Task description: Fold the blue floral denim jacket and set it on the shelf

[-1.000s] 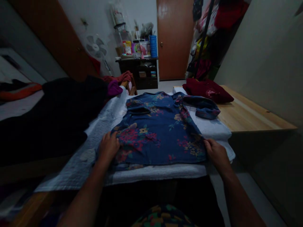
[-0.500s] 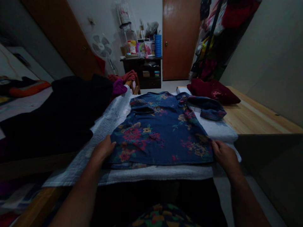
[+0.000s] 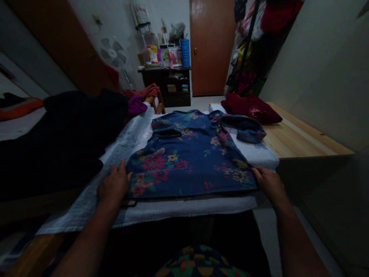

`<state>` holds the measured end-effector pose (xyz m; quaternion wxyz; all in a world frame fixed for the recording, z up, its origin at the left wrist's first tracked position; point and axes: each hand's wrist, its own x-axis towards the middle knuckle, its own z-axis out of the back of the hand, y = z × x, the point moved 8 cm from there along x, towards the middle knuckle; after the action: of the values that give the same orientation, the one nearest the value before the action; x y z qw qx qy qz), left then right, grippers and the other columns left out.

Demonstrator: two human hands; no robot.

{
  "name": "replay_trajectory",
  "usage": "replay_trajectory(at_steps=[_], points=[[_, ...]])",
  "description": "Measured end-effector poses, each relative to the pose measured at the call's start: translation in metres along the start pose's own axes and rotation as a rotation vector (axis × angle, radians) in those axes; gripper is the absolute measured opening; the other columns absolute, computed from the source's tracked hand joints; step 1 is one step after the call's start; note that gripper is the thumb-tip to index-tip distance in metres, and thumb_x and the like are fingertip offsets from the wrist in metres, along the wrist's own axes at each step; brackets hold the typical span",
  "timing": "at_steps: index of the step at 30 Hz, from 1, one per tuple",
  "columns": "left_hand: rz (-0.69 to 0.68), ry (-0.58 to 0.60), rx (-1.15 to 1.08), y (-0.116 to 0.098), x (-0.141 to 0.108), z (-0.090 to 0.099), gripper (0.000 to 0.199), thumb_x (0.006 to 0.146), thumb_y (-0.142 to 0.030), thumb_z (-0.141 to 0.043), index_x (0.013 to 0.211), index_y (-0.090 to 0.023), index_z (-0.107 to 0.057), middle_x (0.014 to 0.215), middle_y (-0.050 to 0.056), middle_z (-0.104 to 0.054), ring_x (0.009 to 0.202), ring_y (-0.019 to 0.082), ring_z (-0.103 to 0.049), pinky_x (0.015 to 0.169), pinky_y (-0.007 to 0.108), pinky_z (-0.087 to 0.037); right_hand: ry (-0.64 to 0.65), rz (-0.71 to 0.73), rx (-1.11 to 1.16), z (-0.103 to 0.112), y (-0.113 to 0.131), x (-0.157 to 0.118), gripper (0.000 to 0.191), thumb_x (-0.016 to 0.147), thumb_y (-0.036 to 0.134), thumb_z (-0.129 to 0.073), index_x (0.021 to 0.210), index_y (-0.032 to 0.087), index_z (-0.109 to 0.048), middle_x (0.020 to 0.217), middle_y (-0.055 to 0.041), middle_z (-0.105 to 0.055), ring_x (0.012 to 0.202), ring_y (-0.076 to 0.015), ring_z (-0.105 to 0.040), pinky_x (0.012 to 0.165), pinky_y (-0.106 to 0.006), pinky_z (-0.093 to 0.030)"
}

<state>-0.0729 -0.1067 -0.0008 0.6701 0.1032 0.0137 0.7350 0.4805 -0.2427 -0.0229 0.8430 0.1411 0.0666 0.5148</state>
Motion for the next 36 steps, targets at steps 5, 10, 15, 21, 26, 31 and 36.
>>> replay_trajectory(at_steps=[5,10,15,21,26,31,36], points=[[-0.043,-0.049,0.024,-0.008,-0.005,0.005,0.062,0.094,-0.048,-0.038,0.142,-0.01,-0.039,0.121,0.023,-0.055,0.1,0.037,-0.058,0.08,0.046,-0.047,-0.029,-0.019,-0.014,-0.002,0.001,-0.002,0.039,0.095,0.043,-0.04,0.094,0.02,-0.072,0.085,-0.011,-0.073,0.075,-0.023,-0.066,0.064,-0.029,-0.04],[-0.357,-0.204,-0.167,-0.067,-0.021,0.024,0.048,0.09,-0.036,-0.05,0.135,-0.018,-0.049,0.135,0.015,-0.051,0.119,0.035,-0.047,0.097,0.048,-0.039,-0.007,-0.024,-0.034,-0.004,0.001,-0.005,0.034,0.093,0.043,-0.044,0.095,0.02,-0.069,0.081,-0.0088,-0.071,0.071,-0.022,-0.063,0.061,-0.029,-0.038],[-0.87,0.0,-0.551,-0.161,-0.073,0.028,0.03,0.091,-0.028,-0.053,0.12,-0.023,-0.06,0.123,0.008,-0.061,0.116,0.023,-0.052,0.101,0.041,-0.039,-0.259,0.08,-0.096,0.019,0.026,-0.013,0.029,0.088,0.032,-0.049,0.105,0.016,-0.066,0.1,-0.0151,-0.066,0.093,-0.0292,-0.06,0.077,-0.037,-0.044],[-1.055,0.166,-0.594,-0.206,-0.11,0.018,0.044,0.077,-0.026,-0.07,0.12,-0.022,-0.06,0.129,0.007,-0.059,0.121,0.026,-0.05,0.102,0.042,-0.042,-0.221,0.53,0.21,-0.012,0.122,-0.035,0.031,0.093,0.024,-0.041,0.114,0.016,-0.062,0.12,-0.0129,-0.063,0.114,-0.0233,-0.055,0.101,-0.04,-0.041],[-1.022,0.19,-0.666,-0.201,-0.103,0.016,0.019,0.083,-0.017,-0.06,0.101,-0.02,-0.067,0.122,0.006,-0.064,0.113,0.019,-0.058,0.097,0.031,-0.046,0.122,0.52,0.024,-0.079,0.147,-0.039,0.047,0.096,0.031,-0.041,0.139,0.015,-0.048,0.149,-0.0108,-0.044,0.14,-0.0256,-0.035,0.114,-0.046,-0.026],[-0.896,0.261,-0.721,-0.2,-0.087,0.013,0.019,0.084,-0.011,-0.054,0.095,-0.02,-0.067,0.099,0.004,-0.071,0.091,0.017,-0.066,0.083,0.027,-0.049,0.117,0.396,-0.137,-0.088,0.123,-0.034,0.057,0.097,0.044,-0.04,0.148,0.019,-0.038,0.158,-0.0087,-0.029,0.146,-0.0282,-0.021,0.116,-0.048,-0.016],[-0.8,0.252,-0.85,-0.203,-0.073,0.015,0.02,0.086,-0.012,-0.052,0.095,-0.019,-0.067,0.096,0.004,-0.07,0.09,0.017,-0.064,0.082,0.028,-0.048,0.102,0.361,-0.19,-0.086,0.118,-0.033,0.06,0.096,0.047,-0.039,0.148,0.017,-0.038,0.158,-0.0115,-0.026,0.146,-0.0294,-0.02,0.116,-0.045,-0.018]])
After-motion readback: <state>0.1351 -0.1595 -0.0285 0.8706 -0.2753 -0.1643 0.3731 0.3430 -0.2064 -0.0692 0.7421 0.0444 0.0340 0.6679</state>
